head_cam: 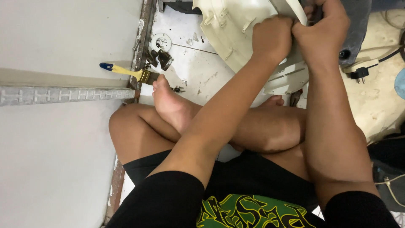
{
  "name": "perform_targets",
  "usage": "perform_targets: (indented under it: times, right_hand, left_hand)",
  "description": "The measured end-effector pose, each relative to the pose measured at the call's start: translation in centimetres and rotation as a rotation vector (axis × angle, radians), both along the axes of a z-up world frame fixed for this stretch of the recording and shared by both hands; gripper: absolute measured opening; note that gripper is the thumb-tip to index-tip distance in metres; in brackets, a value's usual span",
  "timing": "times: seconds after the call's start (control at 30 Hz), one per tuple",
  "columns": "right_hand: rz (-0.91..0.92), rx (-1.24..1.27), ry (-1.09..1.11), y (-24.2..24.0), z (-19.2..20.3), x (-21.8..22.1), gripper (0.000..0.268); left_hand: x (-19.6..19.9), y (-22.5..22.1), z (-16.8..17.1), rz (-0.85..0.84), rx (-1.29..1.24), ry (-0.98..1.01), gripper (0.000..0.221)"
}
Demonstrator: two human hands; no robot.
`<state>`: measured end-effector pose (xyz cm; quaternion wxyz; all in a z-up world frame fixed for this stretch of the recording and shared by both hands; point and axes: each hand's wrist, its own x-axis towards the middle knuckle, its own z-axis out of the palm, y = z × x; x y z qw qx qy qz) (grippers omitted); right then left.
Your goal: Removing the heavy base weight from a fan housing using a screwdriver and manual prying.
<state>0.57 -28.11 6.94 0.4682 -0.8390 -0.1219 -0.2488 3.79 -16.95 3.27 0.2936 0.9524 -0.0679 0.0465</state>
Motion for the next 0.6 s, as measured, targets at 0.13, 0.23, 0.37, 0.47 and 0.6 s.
perform_targets:
  times: [0.13,0.23,0.37,0.47,0.6]
  right_hand:
    - [-0.002,-0.022,0.018,0.2,0.1,-0.1,0.037]
    - [0.005,-0.057,-0.016,0.7,0.9,-0.2,0.039]
    - [0.004,-0.18,-0.125,1.8,2.6,-1.0,0.041]
    - [-0.023,-0.206,-0.145,1.9,2.0,-0.8,0.037]
    - [-0.009,-0.199,-0.151,1.7,1.9,-1.1,0.038]
  left_hand:
    - [0.4,-0.2,-1.9,0.001,0.057,-0.061,0.02]
    - [0.6,0.0,-3.1,-0.009,0.087,-0.176,0.014]
    - [0.1,0.8,-2.8,0.004,0.013,-0.095,0.019]
    - [-0.5,1.6,-1.4,-0.01,-0.055,0.027,0.032]
    - [-1.2,4.5,0.3,-0.045,-0.026,0.018,0.023]
